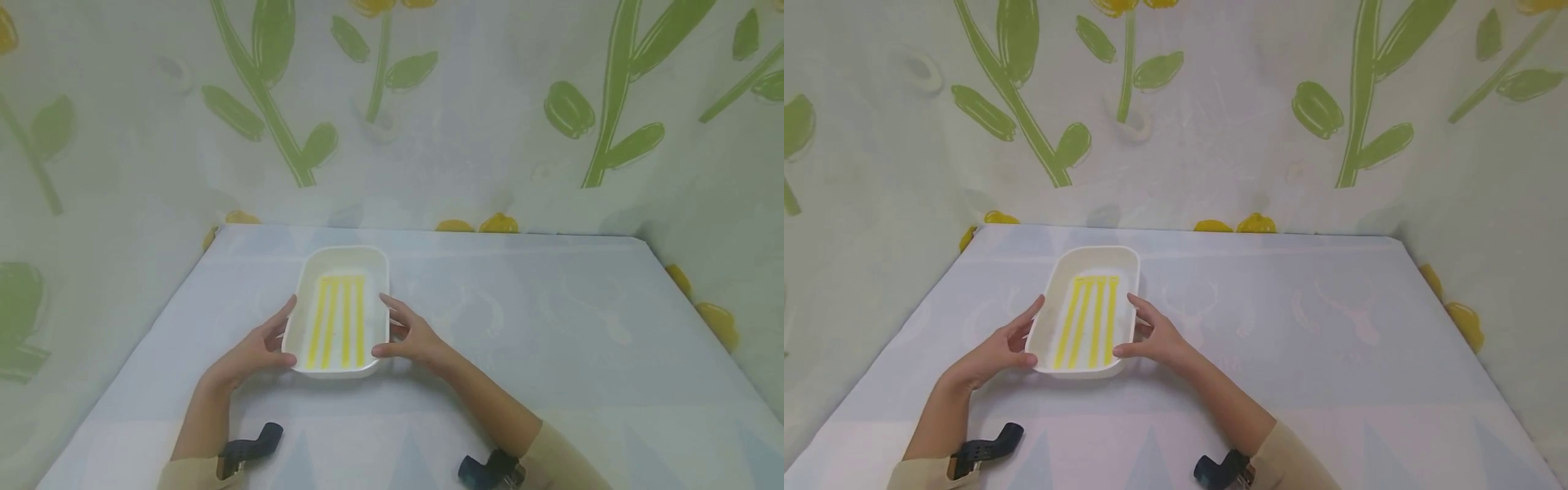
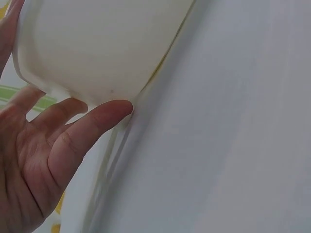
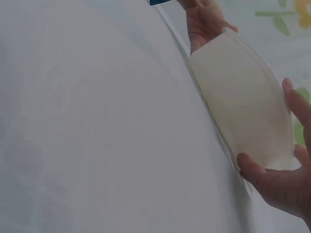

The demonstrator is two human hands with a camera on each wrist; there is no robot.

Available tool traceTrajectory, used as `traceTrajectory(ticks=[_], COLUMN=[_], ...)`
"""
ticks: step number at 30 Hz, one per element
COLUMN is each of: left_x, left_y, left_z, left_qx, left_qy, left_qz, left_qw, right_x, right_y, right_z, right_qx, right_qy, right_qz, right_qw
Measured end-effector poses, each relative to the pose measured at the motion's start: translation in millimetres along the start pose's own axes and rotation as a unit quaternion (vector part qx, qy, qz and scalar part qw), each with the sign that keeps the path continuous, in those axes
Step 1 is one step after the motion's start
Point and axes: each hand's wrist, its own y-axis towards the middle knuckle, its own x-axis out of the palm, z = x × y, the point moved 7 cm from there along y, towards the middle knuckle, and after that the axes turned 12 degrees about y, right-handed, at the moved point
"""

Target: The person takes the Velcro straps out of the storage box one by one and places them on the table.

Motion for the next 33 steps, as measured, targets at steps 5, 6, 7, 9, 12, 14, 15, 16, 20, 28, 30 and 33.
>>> traceTrajectory(ticks=[5, 6, 7, 9, 12, 14, 15, 16, 20, 28, 30, 33], left_x=[5.1, 6.2, 7.3, 9.2, 12.7, 15.3, 16.7, 17.8, 23.2, 30.8, 32.6, 35.0], left_y=[5.4, 6.4, 7.4, 9.2, 11.5, 13.2, 14.0, 14.7, 17.8, 24.0, 25.6, 27.8], left_z=[1.2, 1.8, 2.4, 3.7, 5.5, 6.3, 6.8, 7.5, 9.5, 12.5, 13.7, 14.2], left_qx=[0.002, 0.003, 0.004, 0.004, 0.001, -0.004, -0.006, -0.008, -0.015, -0.006, -0.002, -0.008], left_qy=[0.0, 0.0, -0.001, 0.0, -0.002, -0.003, -0.006, -0.007, -0.013, -0.041, -0.048, -0.055], left_qz=[-0.003, -0.004, -0.004, -0.003, -0.006, -0.009, -0.01, -0.011, -0.013, -0.019, -0.022, -0.021], left_qw=[1.0, 1.0, 1.0, 1.0, 1.0, 1.0, 0.9999, 0.9999, 0.9997, 0.999, 0.9986, 0.9983], right_x=[-7, -8, -10, -13, -18, -21, -23, -24, -30, -38, -40, -43], right_y=[-4.1, -4.8, -5.5, -7.2, -9.0, -10.2, -10.9, -11.7, -15.9, -23.1, -24.6, -26.5], right_z=[0, 0, 0, 0, 0, 0, 0, -1, -3, -5, -5, -5], right_qx=[0.006, 0.008, 0.009, 0.015, 0.017, 0.015, 0.015, 0.013, 0.014, 0.017, 0.019, 0.019], right_qy=[-0.007, -0.01, -0.014, -0.022, -0.022, -0.018, -0.018, -0.014, -0.014, -0.012, -0.017, -0.001], right_qz=[0.009, 0.013, 0.016, 0.022, 0.025, 0.022, 0.02, 0.018, 0.019, 0.03, 0.034, 0.029], right_qw=[0.9999, 0.9998, 0.9997, 0.9994, 0.9993, 0.9995, 0.9995, 0.9997, 0.9996, 0.9994, 0.9991, 0.9994])
